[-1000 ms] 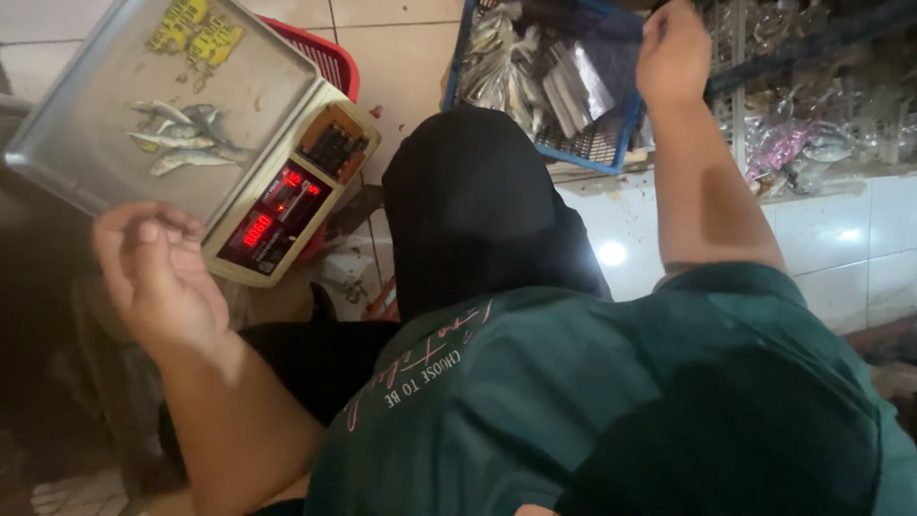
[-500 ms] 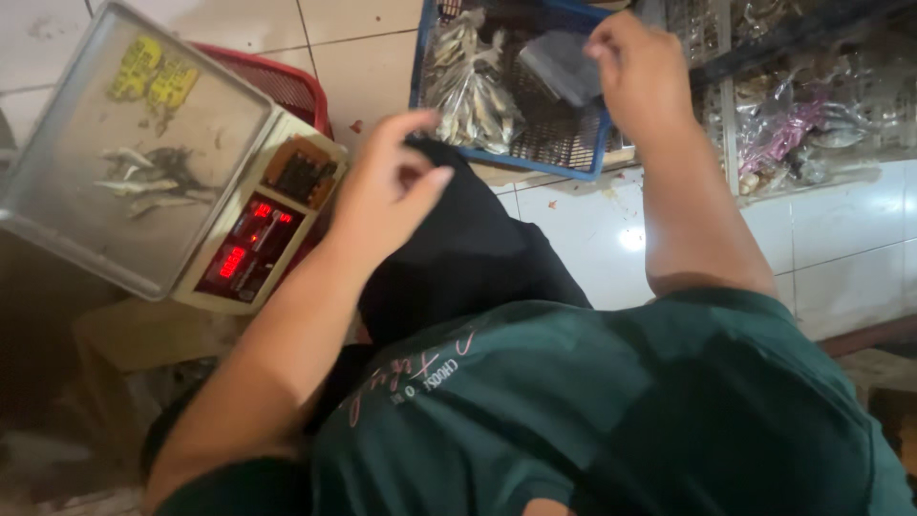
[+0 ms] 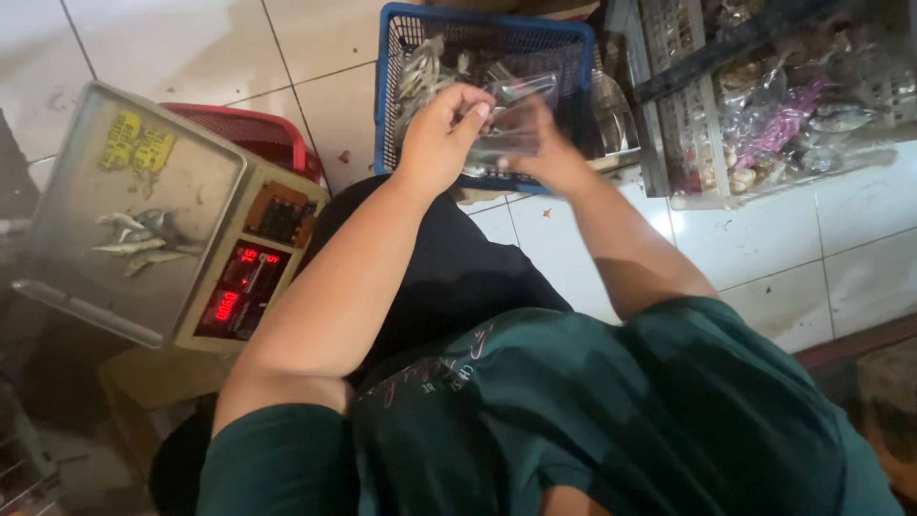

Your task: The person takes dried fish from a cardboard box, places them on a digital scale to weigh them, and puts them into small plastic bags.

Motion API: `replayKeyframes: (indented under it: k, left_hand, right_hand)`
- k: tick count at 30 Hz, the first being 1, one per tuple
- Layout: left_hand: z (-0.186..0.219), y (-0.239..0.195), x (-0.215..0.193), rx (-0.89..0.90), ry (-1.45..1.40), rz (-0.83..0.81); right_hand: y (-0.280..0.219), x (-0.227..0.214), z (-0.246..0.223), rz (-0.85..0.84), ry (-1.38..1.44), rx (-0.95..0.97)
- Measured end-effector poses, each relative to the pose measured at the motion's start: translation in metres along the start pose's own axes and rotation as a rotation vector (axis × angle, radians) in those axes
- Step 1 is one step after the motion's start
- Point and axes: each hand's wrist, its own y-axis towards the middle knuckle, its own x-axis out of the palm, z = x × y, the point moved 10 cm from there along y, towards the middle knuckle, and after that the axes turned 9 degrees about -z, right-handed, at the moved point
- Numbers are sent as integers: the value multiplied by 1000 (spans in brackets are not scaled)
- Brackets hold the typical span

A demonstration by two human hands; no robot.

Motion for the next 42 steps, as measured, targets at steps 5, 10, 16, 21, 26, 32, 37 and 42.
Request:
replayKeyframes:
  k: [5,10,16,21,26,32,37,42]
  left_hand:
    - [-1,-9,-32,186,-239,204]
    - [7,-54,-113,326,-392,608]
    - [-5,-124,-158,268,-631,759]
    - [-7,-195,-179,332,-599,749]
    - [-14,-267,-201,267,-555,794]
    - [3,-318,-214,162,-332,963]
    - [36,-349,-209,65,-189,989]
    - [62,-381,-211,186,-148,918]
  right_hand:
    - [8,-48,114,278,-144,262]
    - [29,-122,140,497,-567,198]
    - [75,-125,207,491,-339,427]
    - [59,-131,204,632,-282,545]
    - [7,-108,165,339,-956,836]
    - [23,-29,-4,258,-1499,521]
    - [69,149,-171,-51,-985,-376]
    - [91,339,-242,-623,-413,-476]
